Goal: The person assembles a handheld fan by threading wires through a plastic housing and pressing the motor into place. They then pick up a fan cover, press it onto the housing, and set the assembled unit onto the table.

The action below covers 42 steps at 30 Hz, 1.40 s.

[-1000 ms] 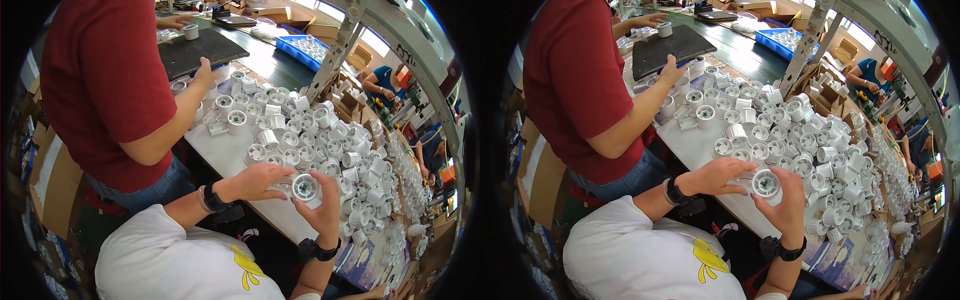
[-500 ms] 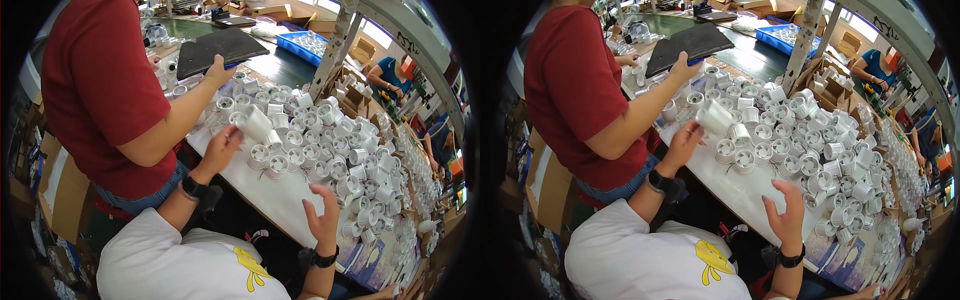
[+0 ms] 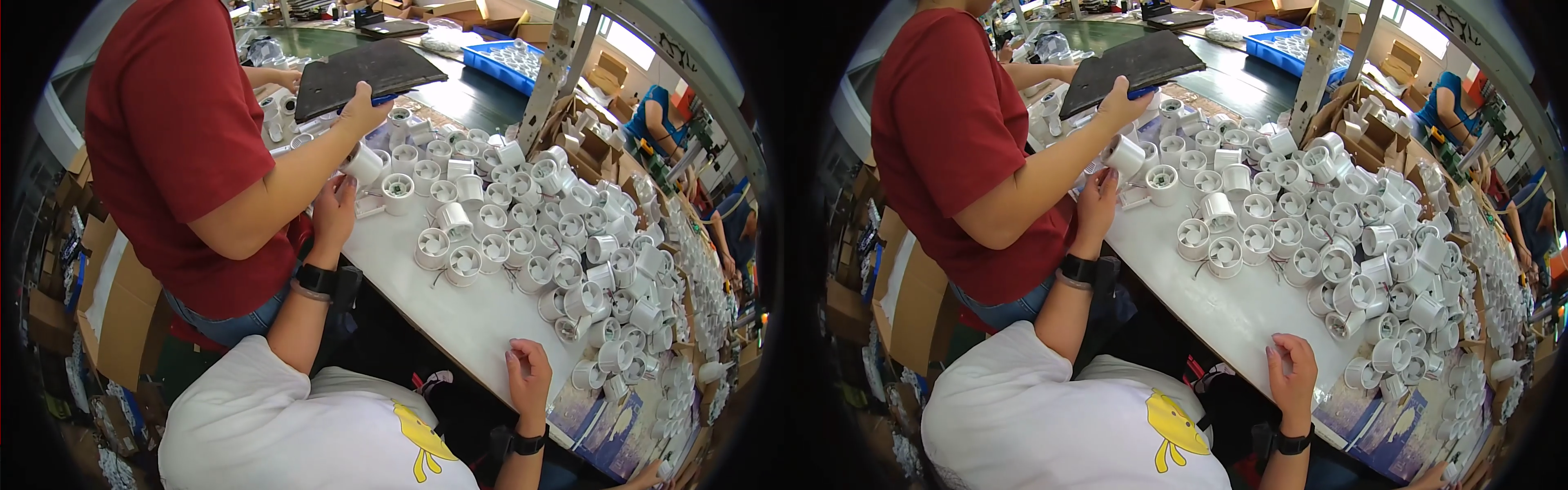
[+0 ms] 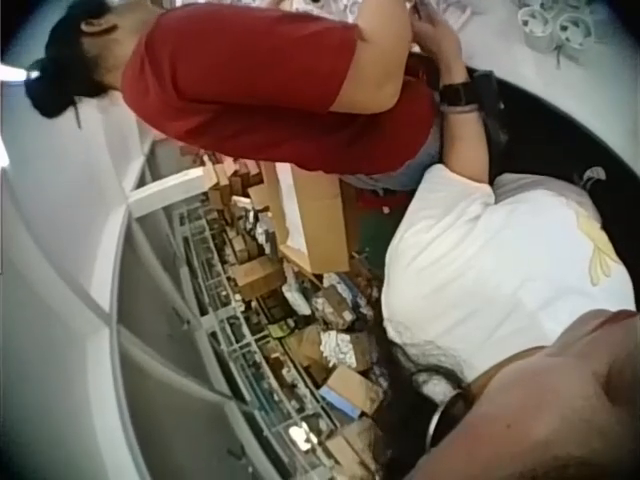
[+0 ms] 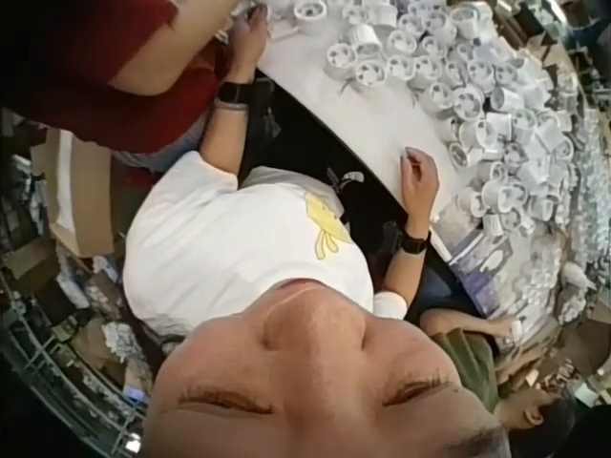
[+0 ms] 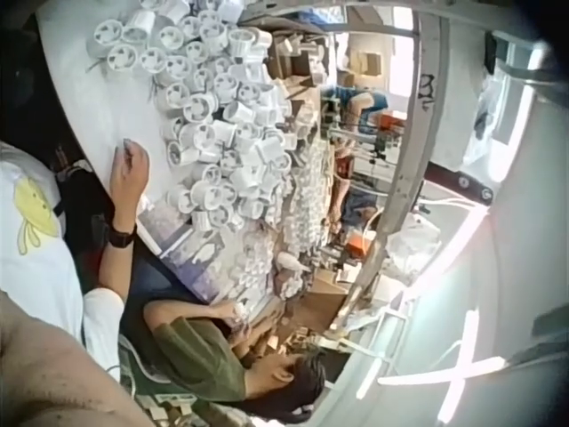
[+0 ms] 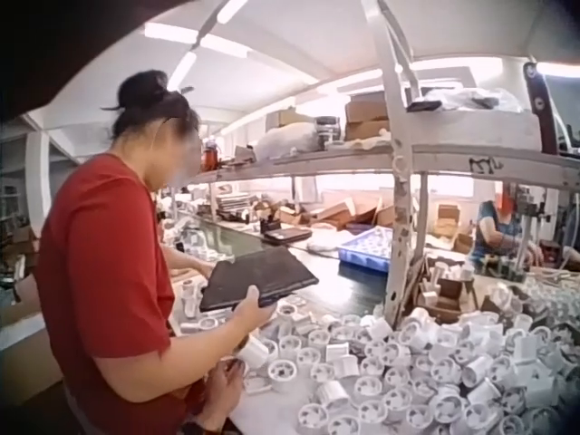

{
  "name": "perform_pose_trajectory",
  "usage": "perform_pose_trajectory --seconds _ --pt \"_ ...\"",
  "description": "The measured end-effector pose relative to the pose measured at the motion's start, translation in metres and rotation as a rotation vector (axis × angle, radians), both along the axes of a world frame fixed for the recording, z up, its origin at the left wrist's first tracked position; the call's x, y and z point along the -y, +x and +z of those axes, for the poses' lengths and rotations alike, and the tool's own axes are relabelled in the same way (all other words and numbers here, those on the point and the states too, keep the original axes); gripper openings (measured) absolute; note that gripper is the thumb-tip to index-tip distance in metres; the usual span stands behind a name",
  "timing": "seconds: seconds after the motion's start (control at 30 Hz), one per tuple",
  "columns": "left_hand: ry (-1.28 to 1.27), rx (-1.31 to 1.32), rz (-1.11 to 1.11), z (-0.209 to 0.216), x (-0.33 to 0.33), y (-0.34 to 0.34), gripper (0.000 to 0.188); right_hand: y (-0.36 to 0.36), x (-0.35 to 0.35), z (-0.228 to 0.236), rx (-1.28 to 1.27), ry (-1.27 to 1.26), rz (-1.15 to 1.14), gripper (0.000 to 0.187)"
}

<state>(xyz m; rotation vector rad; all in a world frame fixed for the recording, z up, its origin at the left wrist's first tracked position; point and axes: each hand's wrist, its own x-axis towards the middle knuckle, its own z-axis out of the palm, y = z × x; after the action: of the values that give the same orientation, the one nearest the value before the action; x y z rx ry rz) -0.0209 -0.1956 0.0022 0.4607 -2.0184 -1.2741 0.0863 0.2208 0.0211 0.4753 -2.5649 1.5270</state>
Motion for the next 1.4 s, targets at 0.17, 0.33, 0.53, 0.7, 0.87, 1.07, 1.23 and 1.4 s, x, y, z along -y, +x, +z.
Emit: perform_pose_trajectory --seconds 0.17,0.33,0.53,0.7,0.87,1.07,1.23,1.4 --pt "-0.099 -0.114 0.043 -0.021 0.025 0.0 0.04 0.002 0.0 -0.004 0.018 -0.006 0.009 0.016" --pt "-0.295 -0.111 0.215 -0.021 0.046 0.0 0.039 0.0 0.0 -0.007 0.001 -0.009 0.015 0.017" --pt "-0.654 -0.012 0.469 0.004 0.054 -0.004 0.037 0.0 0.0 -0.006 -0.05 0.035 0.016 0.017" --pt "-0.857 0.027 0.501 0.008 0.056 -0.025 0.037 0.0 -0.001 -0.009 -0.085 0.059 0.028 0.016" --pt "-0.856 0.014 0.427 0.007 0.059 -0.056 0.037 0.0 0.001 -0.003 -0.075 0.064 0.003 0.016" --pt "-0.817 0.331 0.366 0.008 0.064 -0.08 0.041 -0.002 0.001 -0.004 -0.057 0.065 0.002 0.016" --pt "-0.755 0.382 0.229 0.025 0.045 -0.08 0.042 -0.002 0.0 -0.006 -0.054 0.07 0.006 0.014" --pt "-0.642 0.517 0.095 0.023 0.053 -0.086 0.04 -0.002 0.002 -0.005 -0.067 0.073 0.014 0.013"
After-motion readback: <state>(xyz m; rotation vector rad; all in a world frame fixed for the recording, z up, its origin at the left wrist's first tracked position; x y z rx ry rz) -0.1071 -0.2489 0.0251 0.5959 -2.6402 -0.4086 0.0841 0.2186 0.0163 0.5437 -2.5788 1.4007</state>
